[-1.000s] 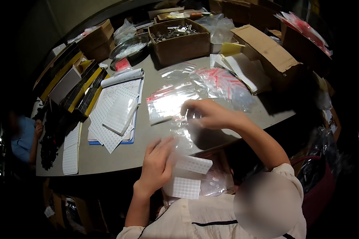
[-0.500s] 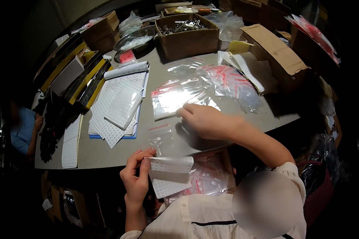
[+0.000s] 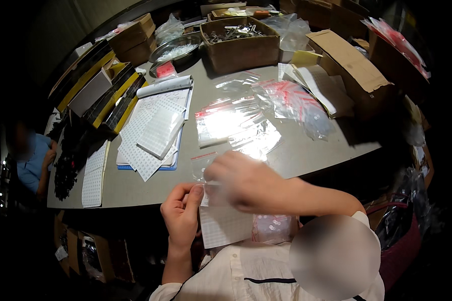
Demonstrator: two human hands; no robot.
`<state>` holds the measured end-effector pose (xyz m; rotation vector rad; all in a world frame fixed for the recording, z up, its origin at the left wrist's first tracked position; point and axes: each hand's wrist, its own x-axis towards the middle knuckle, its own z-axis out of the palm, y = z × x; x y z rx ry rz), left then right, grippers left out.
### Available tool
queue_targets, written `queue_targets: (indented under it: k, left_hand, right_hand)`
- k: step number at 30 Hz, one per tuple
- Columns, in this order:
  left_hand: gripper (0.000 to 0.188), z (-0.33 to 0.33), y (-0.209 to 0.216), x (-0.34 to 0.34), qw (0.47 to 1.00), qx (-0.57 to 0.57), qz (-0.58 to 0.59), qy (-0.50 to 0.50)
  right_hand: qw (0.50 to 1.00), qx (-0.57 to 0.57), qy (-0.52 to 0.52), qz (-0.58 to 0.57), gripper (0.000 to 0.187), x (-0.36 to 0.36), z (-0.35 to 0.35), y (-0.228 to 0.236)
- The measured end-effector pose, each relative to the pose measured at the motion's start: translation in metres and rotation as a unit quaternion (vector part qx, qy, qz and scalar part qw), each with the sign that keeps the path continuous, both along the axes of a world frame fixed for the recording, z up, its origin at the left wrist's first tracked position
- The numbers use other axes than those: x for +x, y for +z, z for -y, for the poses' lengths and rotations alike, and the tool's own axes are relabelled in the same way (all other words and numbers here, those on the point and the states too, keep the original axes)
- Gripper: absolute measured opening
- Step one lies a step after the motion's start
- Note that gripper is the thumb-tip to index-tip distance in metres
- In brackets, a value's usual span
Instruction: The person repeatedly picks up small white objects from a sheet and places them into clear plastic bags on a cluttered table. The person handles the items one by one, peeling them from a backing sheet and inserting them into the bags.
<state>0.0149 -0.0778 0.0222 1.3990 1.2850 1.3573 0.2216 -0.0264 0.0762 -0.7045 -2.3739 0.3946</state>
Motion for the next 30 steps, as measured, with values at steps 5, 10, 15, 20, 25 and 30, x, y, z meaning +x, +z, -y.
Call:
queue_targets:
  k: [5,10,15,20,25,30]
  left_hand:
    - [0.021,-0.004,-0.006,0.006,0.997,-0.034,0.049,-0.051]
    - [0.023,-0.013,-0.014,0.013,0.995,-0.044,0.06,-0.07]
    - [0.026,-0.026,-0.024,0.019,0.982,-0.1,0.123,-0.101]
    - [0.026,-0.036,-0.019,0.02,0.979,-0.118,0.113,-0.126]
    - [0.023,-0.03,-0.01,0.031,0.99,-0.016,0.023,-0.135]
    - [0.022,-0.042,-0.005,0.059,0.927,0.262,-0.234,-0.133]
  right_hand:
    - [0.993,0.084,-0.065,0.06,0.035,-0.007,0.011,-0.013]
    - [0.984,0.119,-0.102,0.084,0.037,-0.005,0.018,-0.022]
    - [0.963,0.223,-0.114,0.098,0.033,-0.001,0.02,-0.032]
    - [0.978,0.185,-0.052,0.082,0.029,0.014,0.016,-0.032]
    - [0.995,-0.012,-0.09,-0.052,0.023,0.063,-0.035,-0.005]
    - [0.96,-0.222,-0.155,0.066,0.017,0.1,-0.102,-0.023]
